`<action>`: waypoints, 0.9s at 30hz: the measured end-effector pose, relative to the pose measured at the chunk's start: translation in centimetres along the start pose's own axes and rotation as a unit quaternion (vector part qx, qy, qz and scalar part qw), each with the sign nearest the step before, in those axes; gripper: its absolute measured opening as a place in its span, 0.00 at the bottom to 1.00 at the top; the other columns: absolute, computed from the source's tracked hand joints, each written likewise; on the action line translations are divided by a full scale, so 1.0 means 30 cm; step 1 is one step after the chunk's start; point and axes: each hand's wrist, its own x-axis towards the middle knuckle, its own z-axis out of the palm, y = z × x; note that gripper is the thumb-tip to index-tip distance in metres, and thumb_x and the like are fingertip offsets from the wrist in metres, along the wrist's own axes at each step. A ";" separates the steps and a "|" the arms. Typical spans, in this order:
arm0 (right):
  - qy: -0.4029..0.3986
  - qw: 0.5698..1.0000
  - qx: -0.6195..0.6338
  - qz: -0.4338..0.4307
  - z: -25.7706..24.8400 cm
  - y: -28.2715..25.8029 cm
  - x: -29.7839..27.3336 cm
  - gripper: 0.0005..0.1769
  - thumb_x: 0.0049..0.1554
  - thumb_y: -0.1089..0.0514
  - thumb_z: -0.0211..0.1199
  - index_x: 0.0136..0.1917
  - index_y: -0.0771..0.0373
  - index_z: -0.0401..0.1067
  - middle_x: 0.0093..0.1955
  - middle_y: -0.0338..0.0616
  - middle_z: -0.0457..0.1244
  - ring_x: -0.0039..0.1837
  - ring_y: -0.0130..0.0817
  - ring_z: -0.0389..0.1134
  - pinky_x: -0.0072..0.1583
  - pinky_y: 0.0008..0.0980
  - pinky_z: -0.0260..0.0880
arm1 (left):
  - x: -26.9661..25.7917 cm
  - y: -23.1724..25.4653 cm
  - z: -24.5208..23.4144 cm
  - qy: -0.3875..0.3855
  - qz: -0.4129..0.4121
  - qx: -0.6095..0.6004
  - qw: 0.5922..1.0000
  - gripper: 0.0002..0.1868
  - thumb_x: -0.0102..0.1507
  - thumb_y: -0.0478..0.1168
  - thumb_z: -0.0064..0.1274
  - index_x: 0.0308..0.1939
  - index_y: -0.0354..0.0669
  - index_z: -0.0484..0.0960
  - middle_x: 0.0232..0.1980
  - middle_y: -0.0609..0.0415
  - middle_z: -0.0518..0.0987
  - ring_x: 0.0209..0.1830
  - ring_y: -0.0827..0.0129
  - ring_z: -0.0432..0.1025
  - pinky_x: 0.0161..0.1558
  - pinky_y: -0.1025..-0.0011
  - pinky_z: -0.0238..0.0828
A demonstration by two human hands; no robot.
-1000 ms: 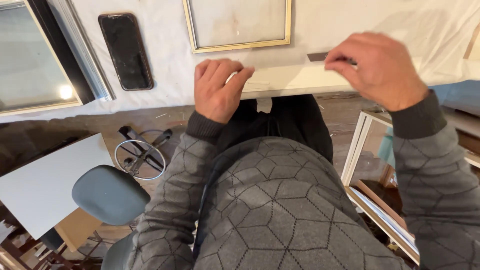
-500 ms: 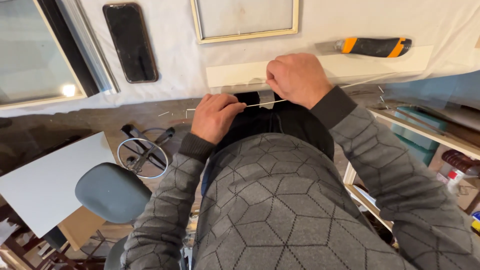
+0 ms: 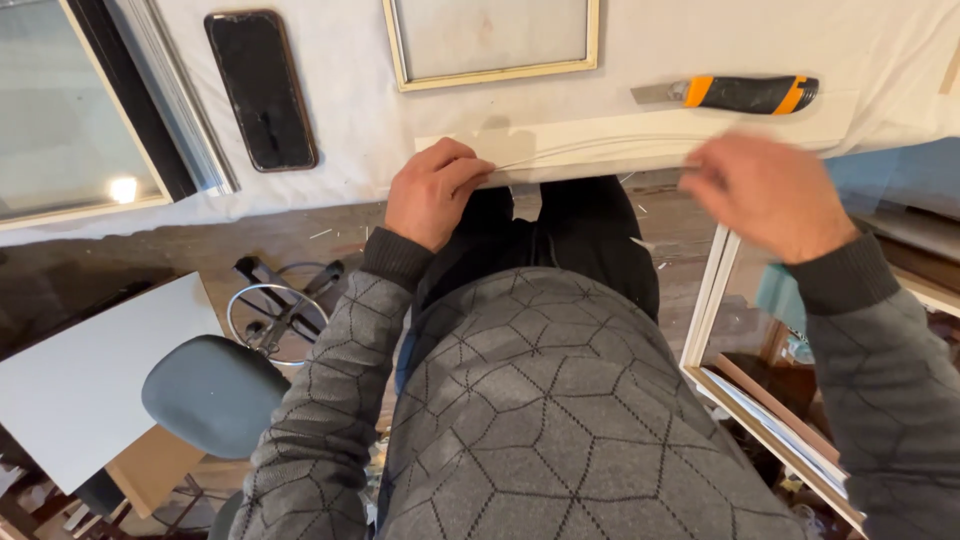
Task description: Measuring, marking, and cutting thin plastic strips to fit as spacers inside a wooden picture frame.
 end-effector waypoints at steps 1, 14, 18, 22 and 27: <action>0.148 0.989 0.011 -0.021 0.003 0.012 0.016 0.16 0.63 0.47 0.66 0.59 0.58 0.74 0.49 0.42 0.68 0.51 0.42 0.70 0.51 0.43 0.70 | 0.012 -0.011 0.002 0.005 -0.012 0.009 1.000 0.06 0.62 0.36 0.63 0.42 0.48 0.86 0.43 0.58 0.80 0.43 0.58 0.76 0.43 0.63 0.74; 0.401 0.895 -0.108 -0.166 -0.088 0.054 0.097 0.14 0.59 0.63 0.70 0.57 0.64 0.70 0.55 0.46 0.63 0.56 0.45 0.68 0.58 0.40 0.71 | 0.047 -0.040 -0.040 -0.019 0.084 0.128 0.988 0.11 0.58 0.31 0.57 0.43 0.48 0.86 0.42 0.59 0.75 0.42 0.64 0.71 0.43 0.67 0.71; 0.381 0.911 0.129 -0.089 0.005 -0.063 0.076 0.17 0.67 0.62 0.54 0.68 0.68 0.63 0.53 0.56 0.64 0.52 0.53 0.69 0.55 0.44 0.71 | 0.049 -0.038 -0.054 -0.021 0.118 0.167 0.979 0.13 0.59 0.34 0.56 0.47 0.47 0.85 0.43 0.60 0.74 0.46 0.64 0.70 0.46 0.65 0.69; 0.264 0.937 0.228 0.014 0.182 -0.179 0.090 0.20 0.70 0.54 0.56 0.70 0.67 0.62 0.49 0.63 0.67 0.51 0.64 0.70 0.51 0.55 0.70 | 0.049 -0.020 -0.055 -0.001 0.133 0.187 0.973 0.14 0.58 0.35 0.55 0.47 0.46 0.85 0.46 0.59 0.75 0.50 0.63 0.71 0.49 0.63 0.69; 0.301 0.929 0.199 -0.080 0.268 -0.304 0.080 0.23 0.66 0.56 0.59 0.70 0.67 0.61 0.59 0.62 0.64 0.54 0.63 0.69 0.51 0.51 0.72 | 0.026 -0.016 0.000 -0.013 0.140 0.153 0.978 0.15 0.63 0.33 0.55 0.53 0.39 0.84 0.52 0.55 0.76 0.53 0.62 0.70 0.52 0.66 0.70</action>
